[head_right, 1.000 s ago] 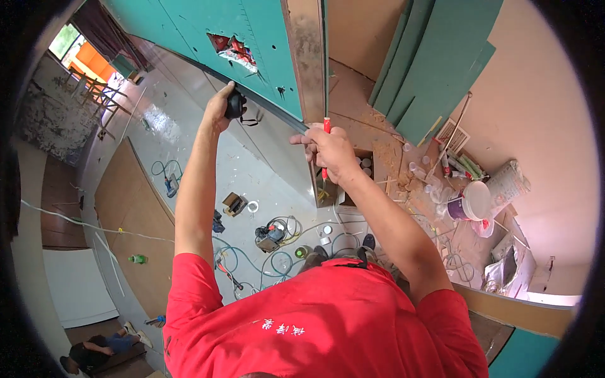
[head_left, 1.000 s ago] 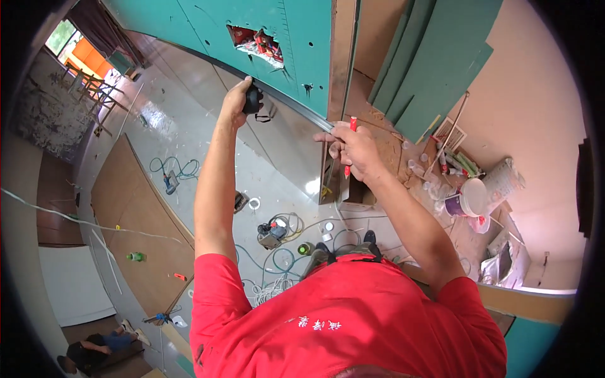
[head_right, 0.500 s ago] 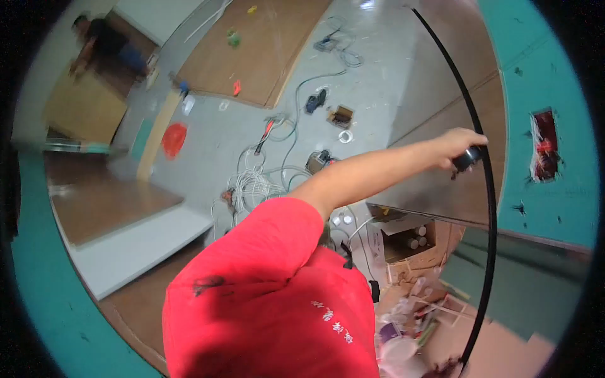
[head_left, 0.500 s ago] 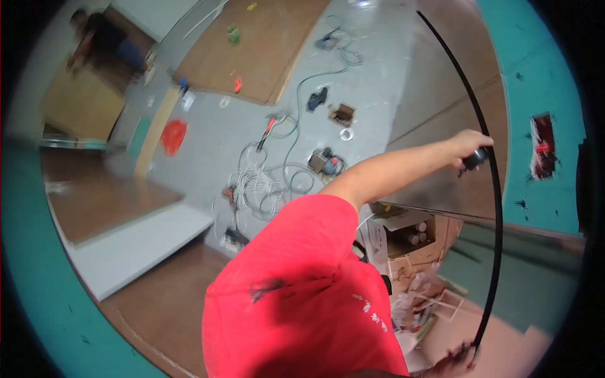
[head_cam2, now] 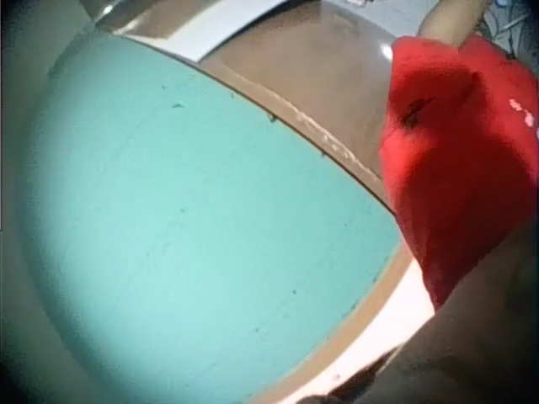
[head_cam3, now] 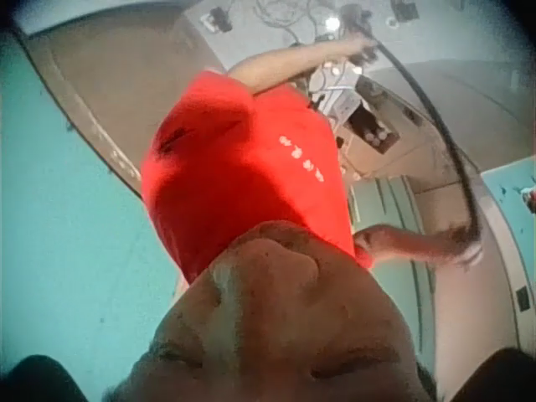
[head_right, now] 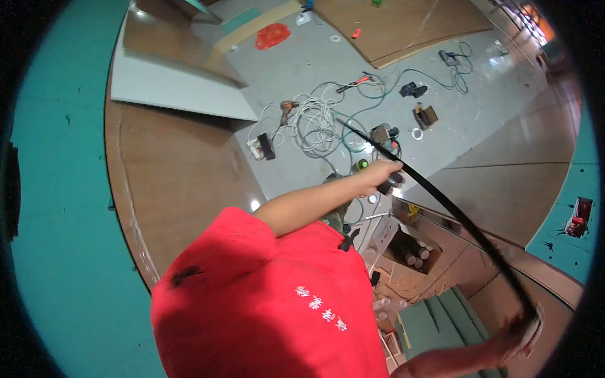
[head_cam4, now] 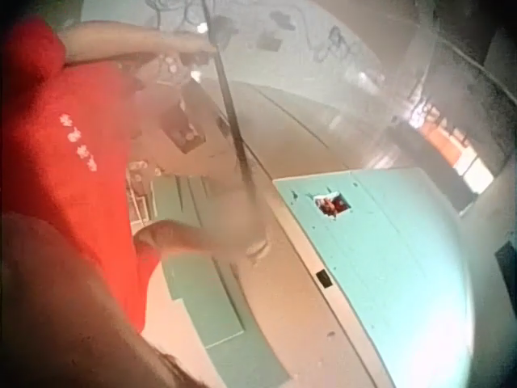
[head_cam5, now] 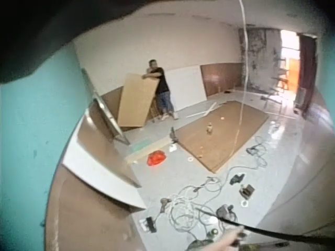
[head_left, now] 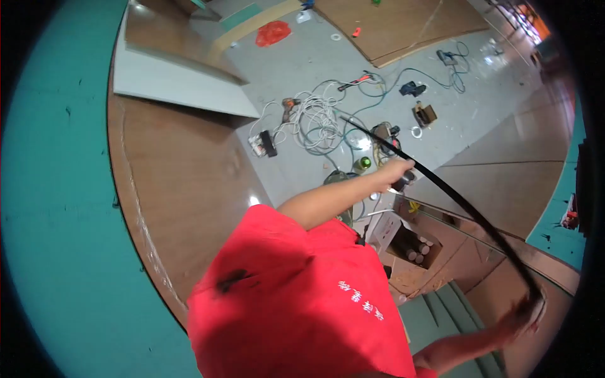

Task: Measure and cut a piece of black wall trim using a miter saw.

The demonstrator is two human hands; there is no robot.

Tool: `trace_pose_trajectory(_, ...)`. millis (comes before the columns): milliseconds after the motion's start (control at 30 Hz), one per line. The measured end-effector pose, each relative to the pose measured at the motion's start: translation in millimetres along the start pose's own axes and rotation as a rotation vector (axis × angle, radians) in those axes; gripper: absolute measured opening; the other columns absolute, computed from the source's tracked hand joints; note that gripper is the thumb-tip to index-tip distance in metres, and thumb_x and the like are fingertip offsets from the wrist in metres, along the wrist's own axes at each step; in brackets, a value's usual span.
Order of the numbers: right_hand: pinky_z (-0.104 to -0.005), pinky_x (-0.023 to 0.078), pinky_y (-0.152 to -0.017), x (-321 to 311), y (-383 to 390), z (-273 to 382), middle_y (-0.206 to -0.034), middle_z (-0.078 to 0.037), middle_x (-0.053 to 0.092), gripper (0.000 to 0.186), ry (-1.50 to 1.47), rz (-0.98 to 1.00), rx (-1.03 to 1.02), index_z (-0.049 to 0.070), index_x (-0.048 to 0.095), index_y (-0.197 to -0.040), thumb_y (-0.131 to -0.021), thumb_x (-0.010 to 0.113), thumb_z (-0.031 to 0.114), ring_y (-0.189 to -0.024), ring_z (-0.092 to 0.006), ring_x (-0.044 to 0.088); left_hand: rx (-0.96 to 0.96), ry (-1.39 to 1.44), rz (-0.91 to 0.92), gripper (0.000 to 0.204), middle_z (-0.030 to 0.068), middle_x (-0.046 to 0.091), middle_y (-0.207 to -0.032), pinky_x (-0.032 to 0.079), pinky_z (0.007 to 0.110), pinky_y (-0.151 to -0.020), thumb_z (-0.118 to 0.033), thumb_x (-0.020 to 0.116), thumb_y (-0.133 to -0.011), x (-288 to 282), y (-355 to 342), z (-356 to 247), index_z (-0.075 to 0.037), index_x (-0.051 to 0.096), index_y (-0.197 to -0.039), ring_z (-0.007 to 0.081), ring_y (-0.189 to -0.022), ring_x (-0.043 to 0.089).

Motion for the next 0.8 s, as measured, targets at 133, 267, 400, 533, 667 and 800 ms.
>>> trace_pose_trajectory(133, -0.0188, 0.033, -0.052, 125.9, 4.1, 95.9, -0.071, 0.001, 0.055, 0.016, -0.796, 0.302, 0.06, 0.002, 0.063, -0.092, -0.09, 0.058, 0.017, -0.061, -0.0041, 0.045, 0.206, -0.419, -0.41, 0.038, 0.0085, 0.057, -0.069, 0.042, 0.035, -0.058, -0.033, 0.048, -0.092, -126.7, 93.3, -14.3, 0.0, 0.061, -0.08, 0.0174, -0.063, 0.053)
trace_pose_trajectory(267, -0.0179, 0.037, -0.05, 222.1, 86.5, 249.7, -0.074, -0.002, 0.061, 0.018, -1.078, 0.907, -0.251, 0.0, 0.065, -0.101, -0.089, 0.062, 0.012, -0.059, -0.005, 0.05, 0.342, -0.511, -0.879, 0.037, 0.0099, 0.06, -0.073, 0.042, 0.036, -0.06, -0.029, 0.051, -0.09, -274.6, 179.3, 26.1, 0.003, 0.061, -0.077, 0.0176, -0.065, 0.054)
trace_pose_trajectory(400, -0.0196, 0.039, -0.053, 256.8, 210.8, 345.6, -0.07, 0.002, 0.06, 0.014, -0.952, 1.346, -0.428, 0.0, 0.067, -0.095, -0.084, 0.065, 0.009, -0.059, -0.0041, 0.049, 0.514, -0.563, -1.022, 0.029, 0.0138, 0.063, -0.078, 0.047, 0.038, -0.068, -0.026, 0.058, -0.083, -264.5, 276.7, -3.4, 0.001, 0.061, -0.094, 0.0258, -0.072, 0.061)
trace_pose_trajectory(533, -0.0289, 0.043, -0.06, 242.7, 321.7, 436.6, -0.073, -0.008, 0.06, 0.016, -0.977, 1.433, -1.047, 0.0, 0.065, -0.09, -0.08, 0.07, 0.012, -0.066, -0.0132, 0.055, 0.642, -0.938, -1.087, 0.026, 0.0153, 0.064, -0.078, 0.05, 0.041, -0.066, -0.03, 0.063, -0.079, -284.4, 316.5, 10.7, -0.008, 0.065, -0.093, 0.0337, -0.072, 0.063)
trace_pose_trajectory(667, -0.0288, 0.048, -0.068, 237.2, 395.1, 462.4, -0.083, -0.008, 0.065, 0.031, -1.063, 1.669, -1.046, 0.002, 0.063, -0.11, -0.083, 0.069, 0.017, -0.073, -0.0141, 0.058, 0.454, -0.79, -1.424, 0.035, 0.0168, 0.064, -0.072, 0.047, 0.047, -0.065, -0.037, 0.052, -0.088, -291.5, 384.9, 17.0, -0.006, 0.063, -0.078, 0.0381, -0.072, 0.062)
trace_pose_trajectory(800, -0.0197, 0.04, -0.056, 298.7, 389.4, 410.9, -0.083, -0.002, 0.063, 0.033, -0.802, 1.886, -0.653, 0.0, 0.061, -0.114, -0.089, 0.062, 0.022, -0.065, -0.0051, 0.05, 0.302, -0.331, -1.781, 0.033, 0.0212, 0.066, -0.087, 0.048, 0.044, -0.074, -0.034, 0.058, -0.088, -304.4, 447.6, 78.9, -0.003, 0.066, -0.091, 0.0403, -0.086, 0.062)
Point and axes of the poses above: each hand's wrist, its own y-axis away from the middle knuckle, its own x-axis out of the palm, z = x × y, the point moved 10 cm from there along -y, towards the middle knuckle
